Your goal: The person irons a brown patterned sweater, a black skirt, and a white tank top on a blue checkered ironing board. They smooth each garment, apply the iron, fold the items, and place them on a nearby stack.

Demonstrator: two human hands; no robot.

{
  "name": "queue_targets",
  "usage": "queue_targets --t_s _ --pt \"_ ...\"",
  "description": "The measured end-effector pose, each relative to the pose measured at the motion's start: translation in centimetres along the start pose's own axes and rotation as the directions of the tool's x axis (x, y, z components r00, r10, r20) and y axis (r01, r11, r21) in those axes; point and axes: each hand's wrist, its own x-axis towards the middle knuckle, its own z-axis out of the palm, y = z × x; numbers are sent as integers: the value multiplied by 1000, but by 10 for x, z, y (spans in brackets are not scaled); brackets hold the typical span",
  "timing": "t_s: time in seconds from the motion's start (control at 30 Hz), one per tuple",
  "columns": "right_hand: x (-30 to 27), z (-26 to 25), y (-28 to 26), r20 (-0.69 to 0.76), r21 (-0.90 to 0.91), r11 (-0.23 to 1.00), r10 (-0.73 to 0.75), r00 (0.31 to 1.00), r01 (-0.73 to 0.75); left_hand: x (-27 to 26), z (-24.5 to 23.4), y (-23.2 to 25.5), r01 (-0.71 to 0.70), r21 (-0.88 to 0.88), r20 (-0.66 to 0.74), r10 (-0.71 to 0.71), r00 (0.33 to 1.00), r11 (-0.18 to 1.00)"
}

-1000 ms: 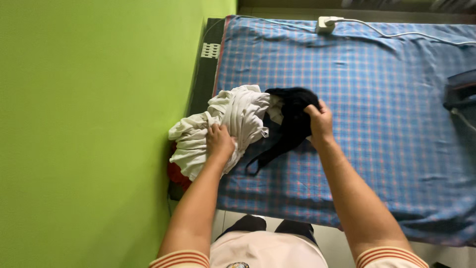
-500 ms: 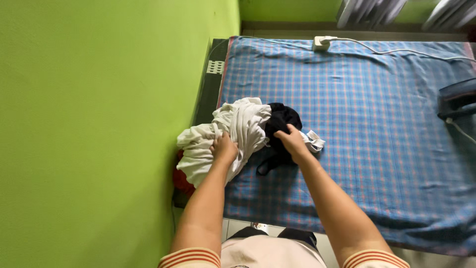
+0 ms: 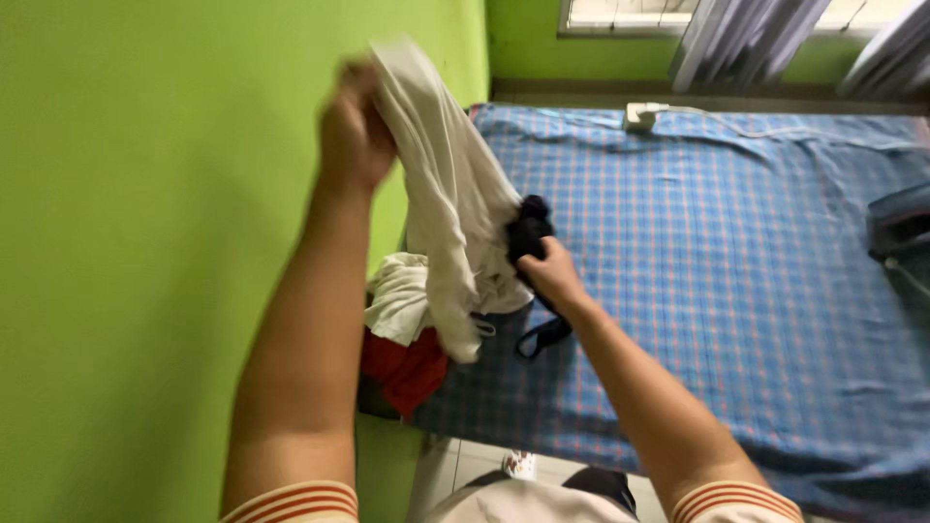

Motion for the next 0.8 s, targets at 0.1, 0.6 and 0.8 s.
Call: queue_targets --t_s 0.1,0.6,0.8 --pt "3 29 -21 346 181 947 -315 884 267 20 42 53 -121 44 107 116 988 992" --pt "-5 -124 -188 42 -184 730 -663 747 658 131 159 -40 -58 28 81 55 995 998" --pt "18 -277 -125 -140 -420 731 -638 757 538 165 200 -71 -123 -42 -37 121 992 992"
